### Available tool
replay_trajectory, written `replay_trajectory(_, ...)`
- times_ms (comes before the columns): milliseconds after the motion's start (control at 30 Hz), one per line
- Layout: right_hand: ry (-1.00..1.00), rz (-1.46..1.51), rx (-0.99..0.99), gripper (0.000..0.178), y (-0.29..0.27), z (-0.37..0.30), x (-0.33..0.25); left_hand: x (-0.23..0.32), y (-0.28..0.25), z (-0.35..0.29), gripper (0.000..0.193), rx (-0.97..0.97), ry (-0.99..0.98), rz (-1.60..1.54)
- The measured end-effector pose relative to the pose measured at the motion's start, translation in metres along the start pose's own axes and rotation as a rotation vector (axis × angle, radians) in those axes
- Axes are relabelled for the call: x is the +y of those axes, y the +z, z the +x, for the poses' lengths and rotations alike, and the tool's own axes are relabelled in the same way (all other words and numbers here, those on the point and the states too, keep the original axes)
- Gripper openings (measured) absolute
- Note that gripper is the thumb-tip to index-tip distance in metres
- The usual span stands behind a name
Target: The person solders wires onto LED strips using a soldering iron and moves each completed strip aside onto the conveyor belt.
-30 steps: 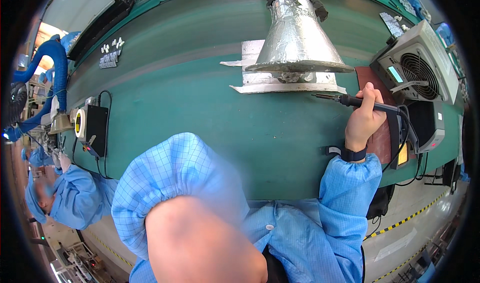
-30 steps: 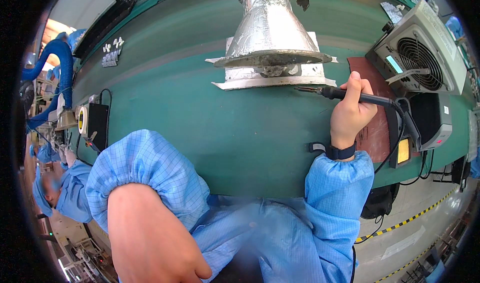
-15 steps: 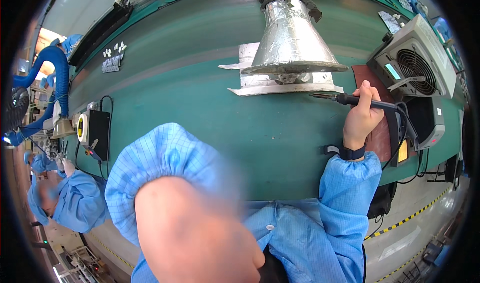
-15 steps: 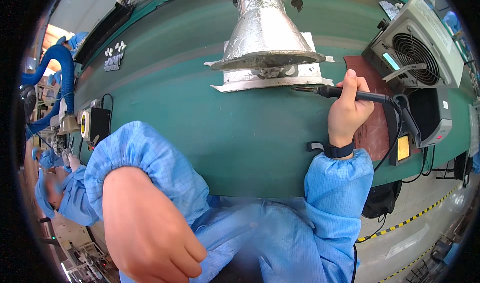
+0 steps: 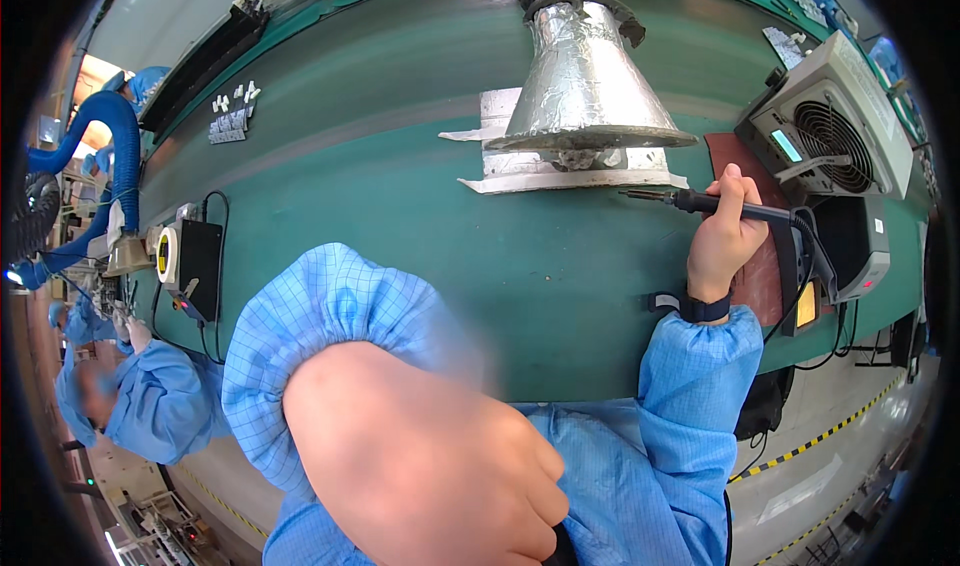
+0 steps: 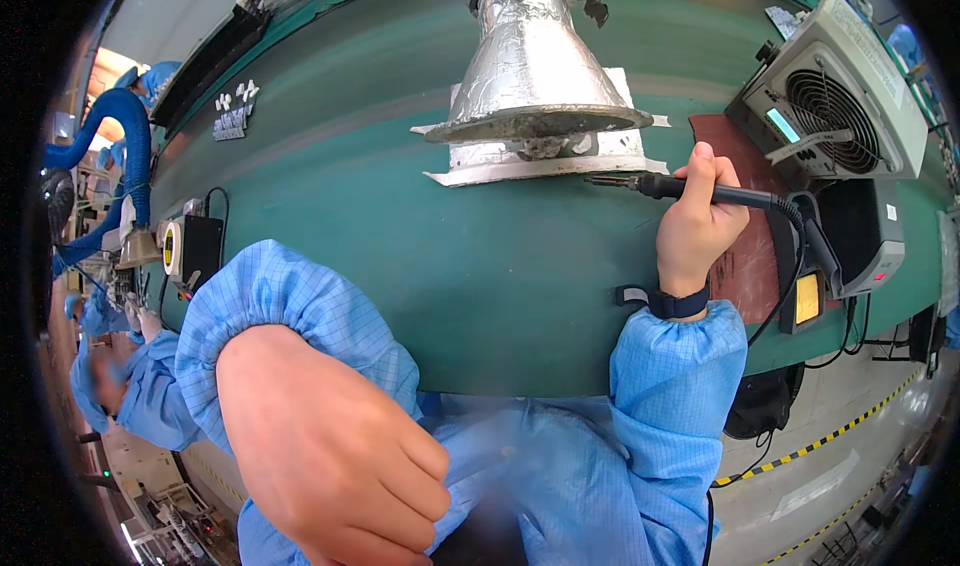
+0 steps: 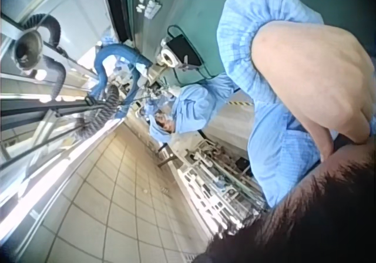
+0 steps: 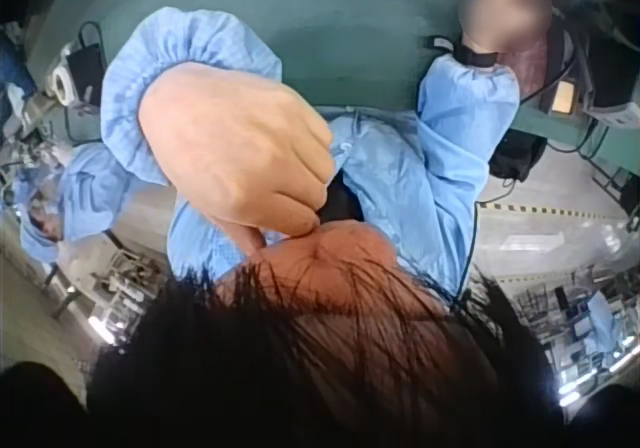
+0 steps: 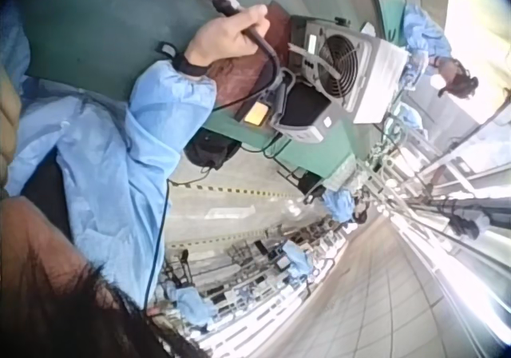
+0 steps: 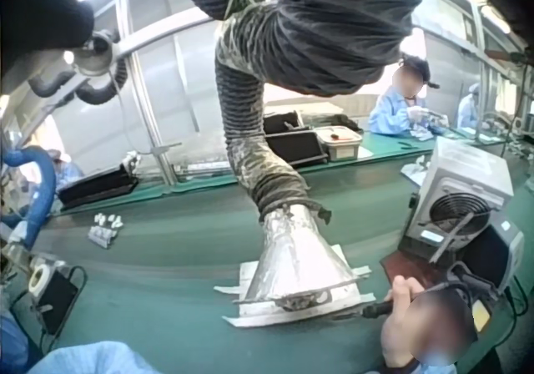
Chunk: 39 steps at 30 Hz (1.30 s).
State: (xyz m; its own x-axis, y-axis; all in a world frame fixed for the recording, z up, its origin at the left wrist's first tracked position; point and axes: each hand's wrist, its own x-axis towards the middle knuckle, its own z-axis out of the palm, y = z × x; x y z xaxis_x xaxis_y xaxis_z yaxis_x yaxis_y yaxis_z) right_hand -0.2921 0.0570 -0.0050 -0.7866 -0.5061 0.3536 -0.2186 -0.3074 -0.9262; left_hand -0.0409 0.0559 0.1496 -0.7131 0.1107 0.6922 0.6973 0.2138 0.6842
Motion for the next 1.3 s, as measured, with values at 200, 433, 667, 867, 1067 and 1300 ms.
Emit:
replay_trajectory(200, 0.005, -0.017, -0.002, 0.028, -0.003, 0.0, 0.001, 0.006, -0.015, -0.003, 0.019, -0.36, -0.332, -0.303)
replay_trajectory(433, -0.007, -0.025, -0.004, 0.028, -0.001, 0.0, -0.001, 0.0, -0.001, 0.0, 0.026, -0.02, 0.05, 0.062)
replay_trajectory(667, -0.006, -0.015, -0.006, 0.029, 0.0, 0.0, -0.001, 0.001, -0.001, -0.001, 0.024, -0.023, 0.04, 0.043)
replay_trajectory(867, -0.031, -0.018, -0.004, 0.029, 0.002, 0.0, -0.001, 0.001, -0.002, -0.001, 0.024, -0.014, 0.035, 0.02)
replay_trajectory(1067, -0.019, -0.028, 0.006, 0.03, -0.003, 0.0, 0.0, -0.002, -0.002, -0.002, 0.023, -0.008, 0.038, -0.008)
replay_trajectory(1300, -0.008, -0.029, -0.002, 0.031, -0.001, 0.0, -0.001, 0.0, -0.003, -0.002, 0.024, -0.013, 0.027, 0.04)
